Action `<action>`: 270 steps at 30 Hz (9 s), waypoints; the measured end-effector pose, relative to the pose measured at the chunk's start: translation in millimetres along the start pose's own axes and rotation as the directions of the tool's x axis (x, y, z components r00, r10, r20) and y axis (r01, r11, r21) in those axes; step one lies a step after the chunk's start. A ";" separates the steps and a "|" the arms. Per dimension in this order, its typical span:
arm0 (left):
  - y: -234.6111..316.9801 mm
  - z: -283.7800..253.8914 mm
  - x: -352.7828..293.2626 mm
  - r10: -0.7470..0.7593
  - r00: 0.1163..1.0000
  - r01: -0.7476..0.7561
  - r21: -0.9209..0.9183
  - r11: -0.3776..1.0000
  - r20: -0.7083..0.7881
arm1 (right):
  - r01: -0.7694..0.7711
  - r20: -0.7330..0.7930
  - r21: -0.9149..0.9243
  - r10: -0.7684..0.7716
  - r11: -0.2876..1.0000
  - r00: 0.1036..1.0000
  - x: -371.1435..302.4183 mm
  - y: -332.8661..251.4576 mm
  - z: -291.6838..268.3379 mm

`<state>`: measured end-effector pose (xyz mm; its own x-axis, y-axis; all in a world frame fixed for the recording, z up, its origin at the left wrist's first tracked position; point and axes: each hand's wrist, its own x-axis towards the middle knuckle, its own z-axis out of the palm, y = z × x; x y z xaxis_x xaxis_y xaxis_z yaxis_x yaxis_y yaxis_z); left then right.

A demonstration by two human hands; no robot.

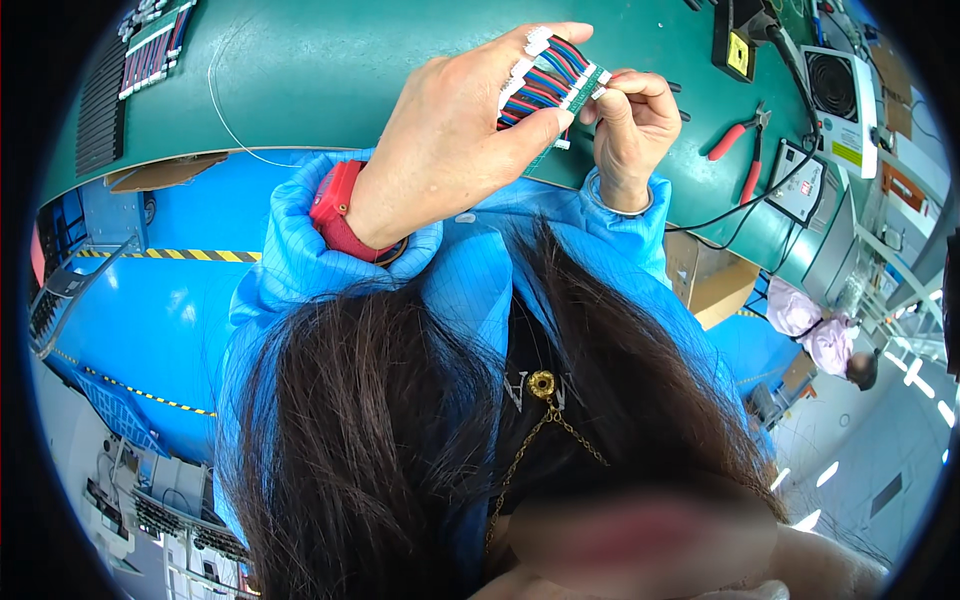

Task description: Soldering wires to circuit boards and assembling electronic components at a manual assembly station.

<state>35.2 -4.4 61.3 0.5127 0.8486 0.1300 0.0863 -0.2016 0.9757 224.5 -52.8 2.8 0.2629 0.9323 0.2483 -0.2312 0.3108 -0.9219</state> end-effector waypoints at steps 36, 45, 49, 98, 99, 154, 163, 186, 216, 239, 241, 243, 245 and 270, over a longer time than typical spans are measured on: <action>9.3 -0.5 -2.5 -0.012 1.000 0.010 0.058 0.998 0.029 | -0.030 -0.181 -0.042 0.022 0.999 0.983 -11.3 -3.7 17.9; -2.3 0.3 -3.3 -0.024 0.999 0.024 -0.002 1.000 0.023 | -0.090 -0.155 -0.056 0.081 0.994 0.985 -10.3 -8.2 15.7; 2.2 -1.6 -3.4 -0.131 0.988 0.135 -0.057 0.989 0.077 | -0.068 -0.184 -0.108 0.047 0.992 0.982 -12.3 -7.1 14.3; -5.2 -7.0 2.1 -0.192 0.968 0.229 -0.259 0.938 0.161 | -0.190 -0.134 -0.197 0.166 0.962 0.977 -8.6 -17.7 15.6; -4.9 -7.6 2.2 -0.186 0.969 0.225 -0.264 0.938 0.165 | -0.191 -0.133 -0.196 0.167 0.962 0.977 -8.8 -18.1 15.9; -73.0 -16.3 14.1 -0.382 0.879 0.472 -0.632 0.615 0.285 | -0.229 0.079 -0.299 0.263 0.926 0.962 -14.1 -29.0 -0.1; -53.6 -2.5 14.3 -0.452 0.872 0.444 -0.694 0.567 0.188 | -0.331 0.138 -0.138 0.349 0.933 0.927 -18.6 -39.5 -7.4; 2.1 13.4 12.8 -0.366 0.926 0.352 -0.556 0.753 0.090 | -0.438 0.184 -0.116 0.453 0.891 0.872 -27.9 -22.6 -21.5; -1.8 21.1 11.9 -0.306 0.950 0.293 -0.488 0.822 0.056 | -0.528 0.274 0.174 0.474 0.831 0.837 -26.9 -15.9 -31.4; 7.0 19.5 13.5 -0.324 0.943 0.321 -0.490 0.811 0.081 | -0.498 0.249 0.198 0.448 0.844 0.859 -27.5 -16.5 -31.0; 5.1 19.6 12.6 -0.288 0.955 0.286 -0.486 0.825 0.073 | -0.495 0.240 0.195 0.448 0.847 0.861 -28.2 -17.2 -29.2; 10.1 18.5 11.4 -0.299 0.952 0.296 -0.475 0.829 0.072 | -0.492 0.231 0.192 0.448 0.849 0.863 -28.8 -17.4 -28.2; 10.5 18.6 11.2 -0.309 0.948 0.308 -0.466 0.830 0.075 | -0.482 0.222 0.195 0.441 0.854 0.870 -30.2 -16.6 -28.5; 18.8 20.9 11.4 -0.337 0.941 0.317 -0.438 0.841 0.032 | -0.428 0.098 -0.110 0.439 0.897 0.893 -36.1 -26.5 -18.0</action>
<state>60.6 -8.7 77.4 0.4808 0.8507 -0.2125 -0.1391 0.3133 0.9394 238.0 -98.0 13.0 0.0413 0.9873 -0.1534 -0.2166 -0.1410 -0.9660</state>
